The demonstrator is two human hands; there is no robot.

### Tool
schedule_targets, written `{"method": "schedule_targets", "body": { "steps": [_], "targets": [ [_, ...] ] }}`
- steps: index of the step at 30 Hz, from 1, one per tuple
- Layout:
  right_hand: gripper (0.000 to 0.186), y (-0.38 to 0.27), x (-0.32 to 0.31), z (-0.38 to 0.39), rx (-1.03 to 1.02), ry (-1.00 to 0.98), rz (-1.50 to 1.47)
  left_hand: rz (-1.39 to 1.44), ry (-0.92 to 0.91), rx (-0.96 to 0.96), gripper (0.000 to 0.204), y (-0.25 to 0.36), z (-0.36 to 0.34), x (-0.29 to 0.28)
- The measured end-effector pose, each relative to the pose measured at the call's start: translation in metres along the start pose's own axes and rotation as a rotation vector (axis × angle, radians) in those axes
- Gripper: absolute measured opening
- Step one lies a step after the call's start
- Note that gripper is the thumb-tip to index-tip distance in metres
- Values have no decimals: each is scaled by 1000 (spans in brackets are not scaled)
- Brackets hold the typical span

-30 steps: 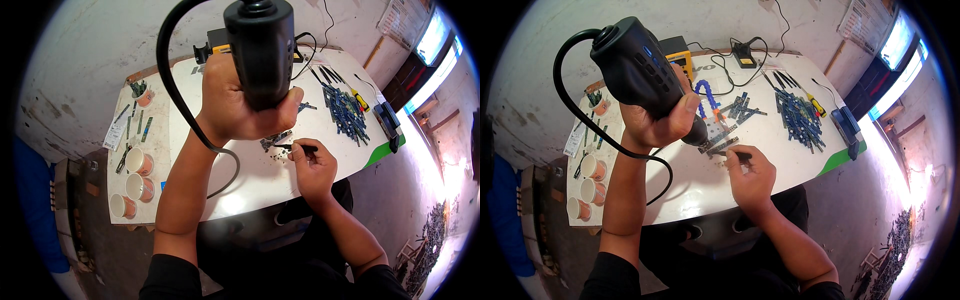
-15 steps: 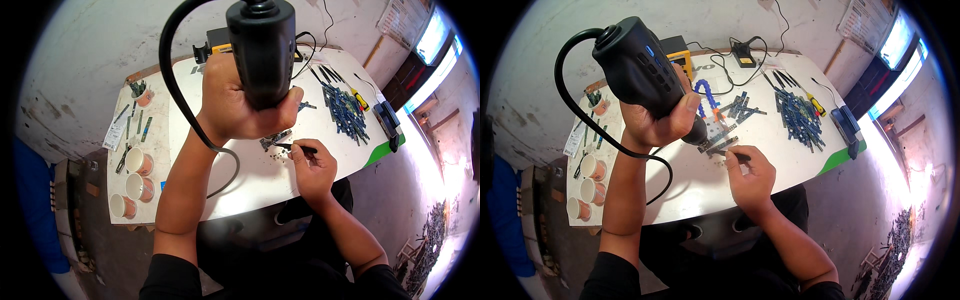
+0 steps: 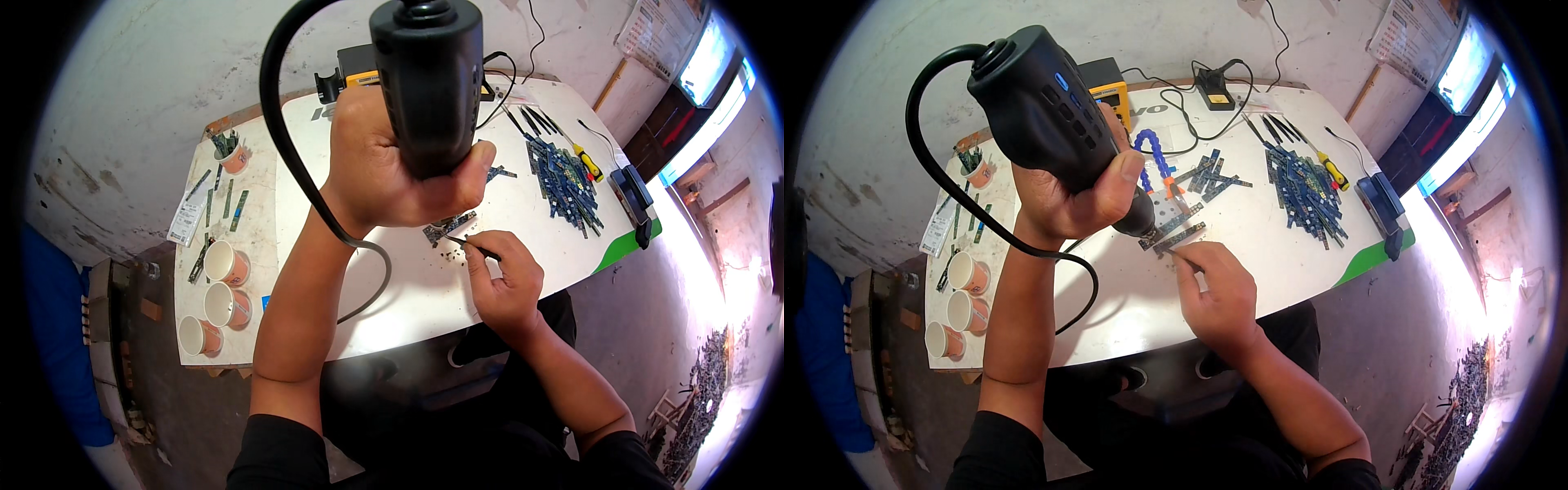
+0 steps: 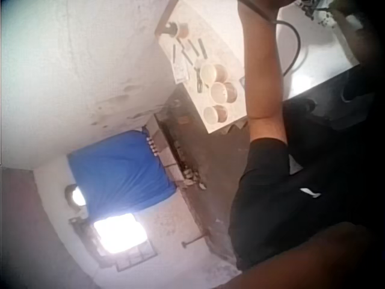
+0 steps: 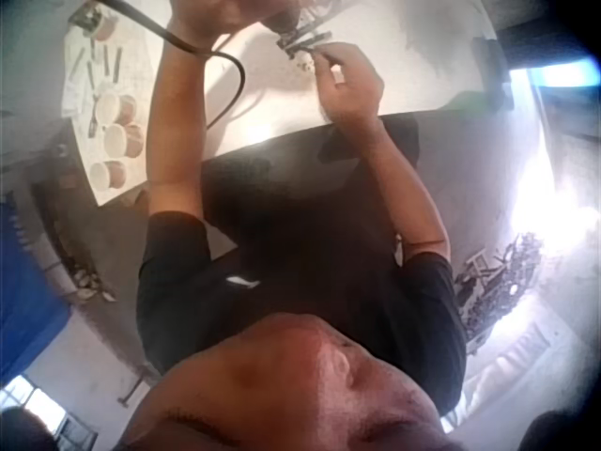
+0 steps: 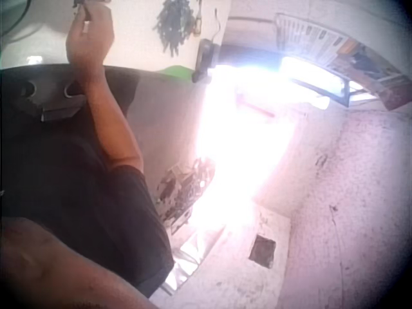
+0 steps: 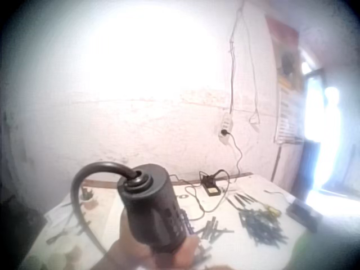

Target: The person uses a hot air gun and tweezers to remove small electronic components from circuit boards. They heat the components and use tweezers to lift them off, placing them on the table.

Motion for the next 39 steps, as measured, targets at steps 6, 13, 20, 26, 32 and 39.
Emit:
{"method": "schedule_targets", "body": {
  "steps": [6, 13, 20, 26, 32, 39],
  "targets": [
    [13, 6, -1, 1, 68, 14, -10, 55, 1, -2, 23, 4, 0, 4],
    [12, 13, -1, 3, 138, 18, -51, -27, -34, 35, 24, 4, 2, 7],
    [10, 26, -10, 16, 214, 28, -19, 11, -29, -4, 22, 0, 0, 5],
    [8, 49, -6, 34, 243, -97, 75, 34, -24, -42, 22, -1, 0, 6],
    [9, 38, -14, 25, 206, -37, 73, -2, -11, 15, 22, 0, 0, 3],
    [12, 0, -12, -2, 40, 61, -21, -14, 4, 58, 22, 2, -2, 2]
  ]
}}
Point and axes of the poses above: each hand's wrist, its own z-axis away from the middle knuckle, its own x-axis out of the palm, y = z × x, the point moved 8 cm from there along -z, towards the middle knuckle, and after that the axes turned 8 degrees about -x, right-handed, at the moved point
